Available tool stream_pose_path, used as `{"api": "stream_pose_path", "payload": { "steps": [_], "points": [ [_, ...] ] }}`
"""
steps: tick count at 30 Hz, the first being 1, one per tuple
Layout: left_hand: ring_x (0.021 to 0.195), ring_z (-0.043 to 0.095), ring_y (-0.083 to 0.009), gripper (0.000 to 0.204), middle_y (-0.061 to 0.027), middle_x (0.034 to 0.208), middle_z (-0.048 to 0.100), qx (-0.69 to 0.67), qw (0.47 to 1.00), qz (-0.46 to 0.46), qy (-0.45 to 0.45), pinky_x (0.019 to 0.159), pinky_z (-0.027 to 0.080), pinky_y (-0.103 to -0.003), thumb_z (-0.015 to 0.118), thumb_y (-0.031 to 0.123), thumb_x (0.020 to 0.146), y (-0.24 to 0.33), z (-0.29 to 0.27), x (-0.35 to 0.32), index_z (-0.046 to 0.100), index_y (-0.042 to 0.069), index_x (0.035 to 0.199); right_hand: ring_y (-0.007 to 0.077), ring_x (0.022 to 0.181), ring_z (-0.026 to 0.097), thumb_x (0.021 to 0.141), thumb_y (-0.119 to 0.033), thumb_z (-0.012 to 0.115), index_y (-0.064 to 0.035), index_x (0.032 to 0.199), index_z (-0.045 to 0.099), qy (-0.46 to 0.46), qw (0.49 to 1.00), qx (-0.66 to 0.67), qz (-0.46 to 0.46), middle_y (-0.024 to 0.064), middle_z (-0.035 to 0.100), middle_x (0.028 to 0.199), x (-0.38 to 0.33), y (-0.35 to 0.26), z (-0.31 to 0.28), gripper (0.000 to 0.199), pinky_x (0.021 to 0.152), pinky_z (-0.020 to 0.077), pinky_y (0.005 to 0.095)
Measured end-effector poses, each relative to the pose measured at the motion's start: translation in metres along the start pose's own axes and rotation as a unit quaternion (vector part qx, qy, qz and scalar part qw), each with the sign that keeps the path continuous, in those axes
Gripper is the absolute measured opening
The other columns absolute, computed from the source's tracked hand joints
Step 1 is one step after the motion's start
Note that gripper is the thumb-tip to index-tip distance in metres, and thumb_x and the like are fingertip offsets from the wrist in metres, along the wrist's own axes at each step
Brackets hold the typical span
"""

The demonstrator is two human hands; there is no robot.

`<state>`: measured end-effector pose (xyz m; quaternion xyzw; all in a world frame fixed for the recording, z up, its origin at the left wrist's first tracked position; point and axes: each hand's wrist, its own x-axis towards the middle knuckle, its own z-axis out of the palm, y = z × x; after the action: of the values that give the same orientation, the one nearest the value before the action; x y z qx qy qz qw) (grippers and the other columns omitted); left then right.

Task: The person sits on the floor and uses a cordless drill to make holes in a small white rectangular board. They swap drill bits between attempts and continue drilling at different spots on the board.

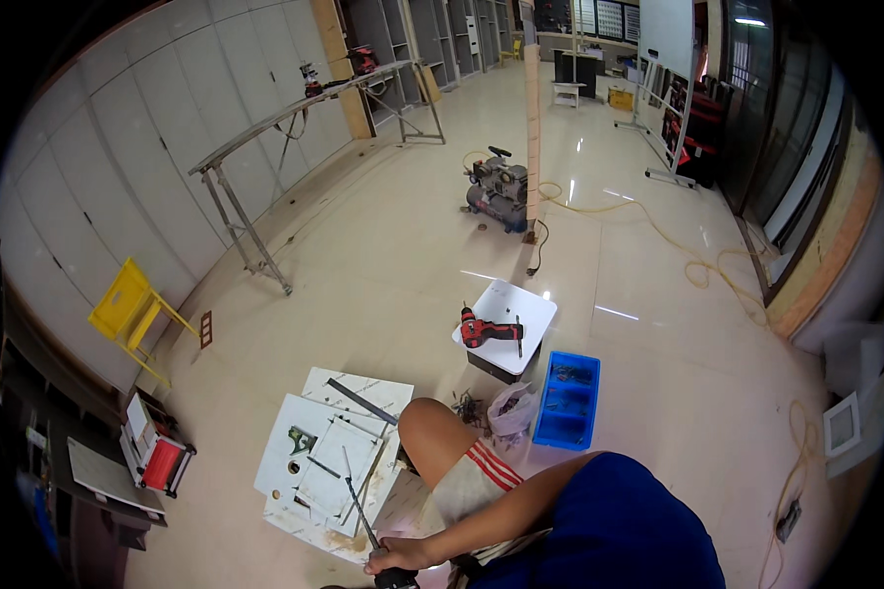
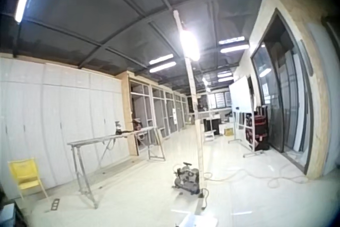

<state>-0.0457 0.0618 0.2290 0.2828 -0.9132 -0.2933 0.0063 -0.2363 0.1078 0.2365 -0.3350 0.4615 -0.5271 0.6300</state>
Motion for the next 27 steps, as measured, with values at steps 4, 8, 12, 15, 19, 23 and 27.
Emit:
{"api": "stream_pose_path", "payload": {
  "steps": [4,8,12,15,19,23,27],
  "points": [
    [0.07,0.065,-0.0423,0.064,-0.0204,0.081,0.067,-0.011,1.0,0.011,0.009,0.066,0.051,-0.051,0.077,0.039,0.072,0.004,0.003,0.001,0.055,0.006,0.122,0.0092,0.053,0.046,0.083,-0.053,0.064,-0.0099,0.06,0.055,0.012,1.0,0.024,0.0,-0.0036,0.048,0.057,-0.007,-0.013,0.008,0.05,0.049,0.0332,0.028],
    [0.071,0.065,-0.0423,0.064,-0.0203,0.081,0.067,-0.022,0.999,0.029,0.029,0.066,0.051,-0.051,0.077,0.038,0.071,0.003,0.007,0.001,0.054,0.006,0.122,0.0094,0.053,0.047,0.083,-0.054,0.064,-0.0098,0.066,0.058,0.006,1.0,0.028,0.007,-0.0031,0.051,0.061,-0.009,0.005,0.004,0.048,0.05,0.0336,0.0265],
    [0.071,0.065,-0.0423,0.064,-0.0203,0.082,0.067,-0.027,0.997,0.047,0.05,0.067,0.051,-0.051,0.078,0.038,0.071,0.003,0.007,-0.002,0.054,0.006,0.121,0.0099,0.056,0.048,0.085,-0.054,0.062,-0.0088,0.073,0.061,0.003,0.999,0.016,0.037,-0.0029,0.052,0.064,-0.016,0.014,-0.003,0.047,0.052,0.0362,0.0261],
    [0.071,0.065,-0.0423,0.065,-0.0202,0.082,0.067,-0.028,0.992,0.097,0.081,0.067,0.051,-0.051,0.079,0.038,0.07,0.006,0.006,-0.009,0.054,0.007,0.121,0.0103,0.06,0.051,0.087,-0.056,0.06,-0.0082,0.077,0.062,-0.022,0.994,-0.005,0.111,-0.0014,0.053,0.068,-0.009,0.04,-0.026,0.049,0.054,0.0387,0.0265],
    [0.074,0.066,-0.0413,0.065,-0.0201,0.084,0.068,-0.138,0.987,0.003,0.083,0.069,0.052,-0.05,0.079,0.038,0.07,0.002,0.014,-0.017,0.053,0.007,0.121,0.0128,0.073,0.059,0.087,-0.047,0.067,-0.008,0.089,0.061,0.079,0.985,0.071,0.137,0.0041,0.06,0.079,-0.012,0.018,-0.015,0.039,0.064,0.0462,0.0262],
    [0.078,0.067,-0.04,0.072,-0.0204,0.088,0.069,0.066,0.989,-0.1,-0.092,0.071,0.053,-0.048,0.08,0.037,0.07,0.029,-0.005,-0.01,0.047,0.008,0.127,0.0153,0.067,0.06,0.089,-0.031,0.068,-0.0038,0.093,0.058,0.161,0.919,0.339,0.121,0.006,0.06,0.078,-0.003,0.016,-0.01,0.029,0.059,0.0511,0.0282],
    [0.075,0.067,-0.0381,0.064,-0.0195,0.086,0.068,-0.291,0.938,-0.181,-0.048,0.067,0.053,-0.048,0.079,0.037,0.072,-0.052,0.08,-0.025,0.054,0.005,0.121,0.0142,0.06,0.055,0.091,-0.031,0.068,-0.0115,0.078,0.051,0.112,0.911,0.371,0.139,0.0,0.051,0.066,-0.002,0.015,-0.005,0.029,0.056,0.0474,0.0286]
  ]
}}
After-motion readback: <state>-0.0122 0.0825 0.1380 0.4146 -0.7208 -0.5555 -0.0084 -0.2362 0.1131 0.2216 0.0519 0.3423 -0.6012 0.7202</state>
